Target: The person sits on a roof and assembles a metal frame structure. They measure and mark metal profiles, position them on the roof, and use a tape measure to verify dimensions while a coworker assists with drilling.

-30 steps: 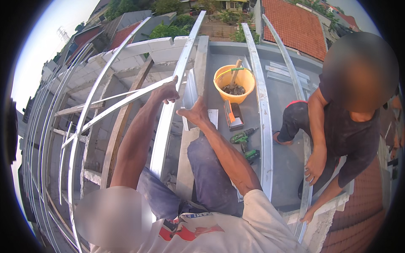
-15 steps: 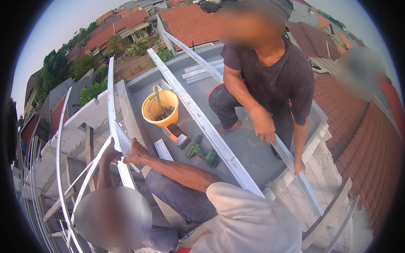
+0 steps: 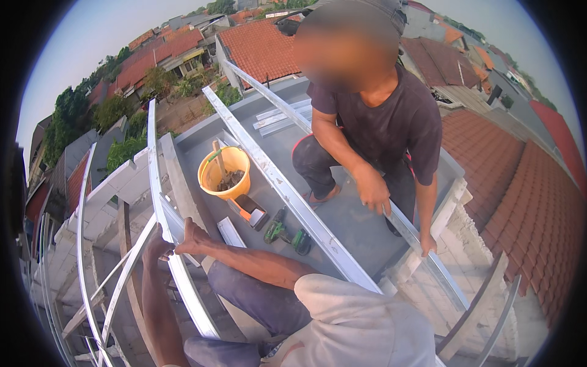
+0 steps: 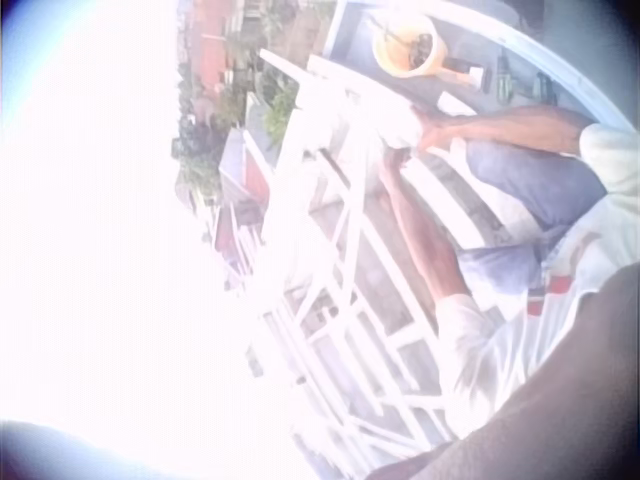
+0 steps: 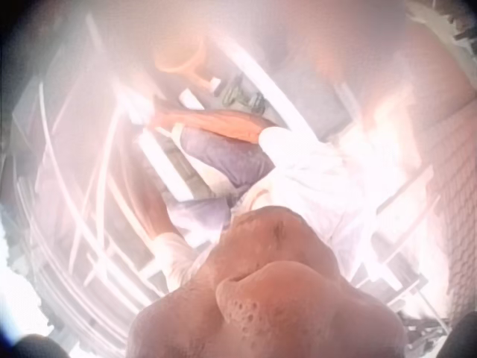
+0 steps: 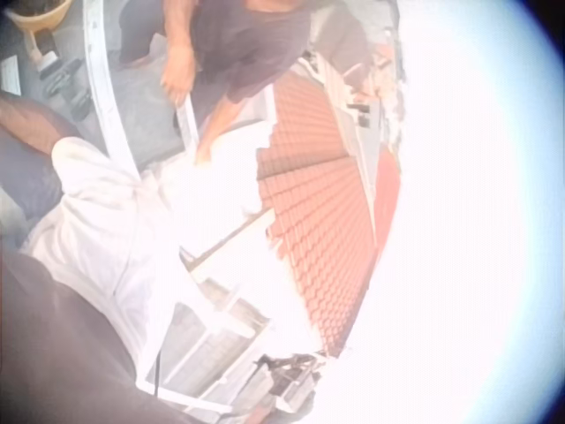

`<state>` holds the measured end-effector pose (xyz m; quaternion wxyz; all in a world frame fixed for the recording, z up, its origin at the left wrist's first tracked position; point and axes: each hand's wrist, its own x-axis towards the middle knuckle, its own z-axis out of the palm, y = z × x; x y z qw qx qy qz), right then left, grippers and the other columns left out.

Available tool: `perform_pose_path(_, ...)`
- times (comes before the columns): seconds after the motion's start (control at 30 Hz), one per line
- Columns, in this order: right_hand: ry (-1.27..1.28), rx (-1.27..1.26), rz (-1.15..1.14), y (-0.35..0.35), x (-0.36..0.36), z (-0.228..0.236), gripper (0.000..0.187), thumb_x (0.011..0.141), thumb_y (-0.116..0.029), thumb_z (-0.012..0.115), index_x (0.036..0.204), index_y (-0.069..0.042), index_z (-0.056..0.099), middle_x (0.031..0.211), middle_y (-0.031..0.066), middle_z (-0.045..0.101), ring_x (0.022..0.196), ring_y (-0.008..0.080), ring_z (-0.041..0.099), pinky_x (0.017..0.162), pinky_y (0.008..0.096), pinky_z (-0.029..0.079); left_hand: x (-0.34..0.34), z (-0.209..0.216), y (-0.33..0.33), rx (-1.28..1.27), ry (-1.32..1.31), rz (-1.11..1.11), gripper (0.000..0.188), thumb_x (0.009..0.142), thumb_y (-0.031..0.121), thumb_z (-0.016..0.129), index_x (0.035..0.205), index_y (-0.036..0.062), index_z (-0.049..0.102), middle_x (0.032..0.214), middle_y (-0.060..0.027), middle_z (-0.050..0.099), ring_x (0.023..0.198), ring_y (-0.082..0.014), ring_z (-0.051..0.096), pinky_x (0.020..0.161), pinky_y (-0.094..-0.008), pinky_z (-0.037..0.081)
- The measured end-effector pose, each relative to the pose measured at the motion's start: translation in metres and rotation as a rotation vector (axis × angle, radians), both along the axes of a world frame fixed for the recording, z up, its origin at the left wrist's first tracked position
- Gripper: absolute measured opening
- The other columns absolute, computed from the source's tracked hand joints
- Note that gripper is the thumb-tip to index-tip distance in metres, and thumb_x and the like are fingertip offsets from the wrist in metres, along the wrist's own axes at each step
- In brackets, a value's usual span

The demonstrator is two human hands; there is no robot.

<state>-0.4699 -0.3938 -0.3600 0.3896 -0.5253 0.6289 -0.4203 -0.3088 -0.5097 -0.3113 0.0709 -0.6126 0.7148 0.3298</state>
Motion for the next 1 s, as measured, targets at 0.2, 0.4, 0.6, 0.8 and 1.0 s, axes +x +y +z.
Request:
perform_pose_path(0.2,0.009,-0.089,-0.024,-0.004,-0.004,-0.014,0.104,0.062,-0.036,0.091,0.131,0.018,0.037,0.119,0.0396,0.061,0.108,0.0451,0.068,0.091,0.0451,0.057,0.005,-0.017,0.025,-0.029,0.138,-0.042,0.115,0.088,0.005,0.076,0.170,0.0116,-0.004,0.075,-0.0125,0.071,0.058,-0.0193,0.067,0.049,-0.0362,0.054)
perform_pose_path(0.4,0.004,-0.016,0.038,0.003,-0.003,-0.004,0.104,0.062,-0.035,0.090,0.133,0.018,0.036,0.119,0.0394,0.061,0.110,0.0443,0.068,0.091,0.0443,0.057,0.070,-0.102,0.086,-0.189,0.206,-0.078,0.122,0.080,0.012,0.087,0.170,0.0056,0.004,0.089,-0.0181,0.071,0.077,-0.0282,0.070,0.069,-0.0415,0.056)
perform_pose_path(0.6,0.098,0.001,0.191,0.005,0.005,-0.005,0.109,0.060,-0.034,0.092,0.138,0.018,0.036,0.118,0.0386,0.064,0.110,0.0442,0.069,0.093,0.0426,0.057,0.108,-0.162,0.186,-0.342,-0.144,0.217,0.123,0.078,0.014,0.088,0.170,0.0124,0.005,0.164,-0.0275,0.022,0.151,-0.0474,0.026,0.117,-0.0616,0.033)
perform_pose_path(0.8,0.122,-0.003,0.307,0.007,0.012,0.000,0.105,0.055,-0.031,0.093,0.132,0.017,0.040,0.114,0.0352,0.067,0.107,0.0436,0.070,0.090,0.0438,0.056,0.132,-0.216,0.239,-0.362,-0.213,0.359,0.127,0.076,0.022,0.087,0.169,0.0060,0.001,0.168,-0.0263,0.020,0.155,-0.0458,0.024,0.123,-0.0587,0.027)
perform_pose_path(1.0,0.158,0.011,0.312,0.007,0.007,-0.007,0.105,0.053,-0.031,0.093,0.131,0.017,0.041,0.111,0.0346,0.068,0.105,0.0432,0.070,0.089,0.0436,0.056,0.127,-0.237,0.252,-0.547,-0.234,0.436,0.129,0.073,0.023,0.086,0.168,0.0024,0.002,0.169,-0.0233,0.021,0.154,-0.0442,0.026,0.122,-0.0579,0.027)
